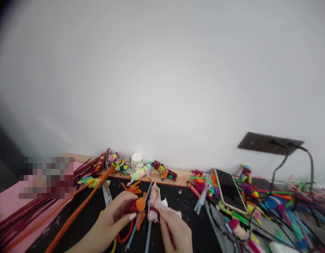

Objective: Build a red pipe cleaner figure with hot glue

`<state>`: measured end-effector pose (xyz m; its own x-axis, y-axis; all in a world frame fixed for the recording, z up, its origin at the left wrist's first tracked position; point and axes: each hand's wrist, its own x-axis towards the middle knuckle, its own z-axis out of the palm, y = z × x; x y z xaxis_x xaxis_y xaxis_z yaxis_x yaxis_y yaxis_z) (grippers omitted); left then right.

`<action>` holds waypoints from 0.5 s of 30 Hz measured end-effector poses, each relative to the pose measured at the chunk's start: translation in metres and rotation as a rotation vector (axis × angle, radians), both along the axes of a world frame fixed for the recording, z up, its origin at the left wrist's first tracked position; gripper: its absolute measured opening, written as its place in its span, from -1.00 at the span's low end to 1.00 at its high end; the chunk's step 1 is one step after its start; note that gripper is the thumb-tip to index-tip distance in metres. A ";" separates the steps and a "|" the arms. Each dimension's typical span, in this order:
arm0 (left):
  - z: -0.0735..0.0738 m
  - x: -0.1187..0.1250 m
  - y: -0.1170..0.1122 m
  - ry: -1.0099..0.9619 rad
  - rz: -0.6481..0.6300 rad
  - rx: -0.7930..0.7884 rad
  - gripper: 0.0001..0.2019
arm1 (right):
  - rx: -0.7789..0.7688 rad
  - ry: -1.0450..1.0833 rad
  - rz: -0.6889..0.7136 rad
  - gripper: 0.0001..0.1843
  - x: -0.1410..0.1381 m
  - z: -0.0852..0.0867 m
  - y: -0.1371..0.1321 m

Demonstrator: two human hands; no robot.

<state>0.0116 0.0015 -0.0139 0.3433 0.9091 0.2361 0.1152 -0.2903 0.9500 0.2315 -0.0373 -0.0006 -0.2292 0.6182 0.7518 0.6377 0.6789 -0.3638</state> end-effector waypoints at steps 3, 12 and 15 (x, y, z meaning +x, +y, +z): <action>-0.006 0.008 -0.009 -0.142 -0.175 -0.130 -0.63 | 0.161 -0.106 -0.050 -0.74 0.006 0.003 -0.003; 0.001 0.016 -0.023 -0.136 -0.233 -0.161 -0.62 | 0.373 -0.218 -0.064 -0.74 -0.005 0.001 -0.004; 0.002 0.015 -0.024 -0.101 -0.251 -0.065 -0.64 | 0.365 -0.229 -0.050 -0.74 -0.011 0.003 -0.004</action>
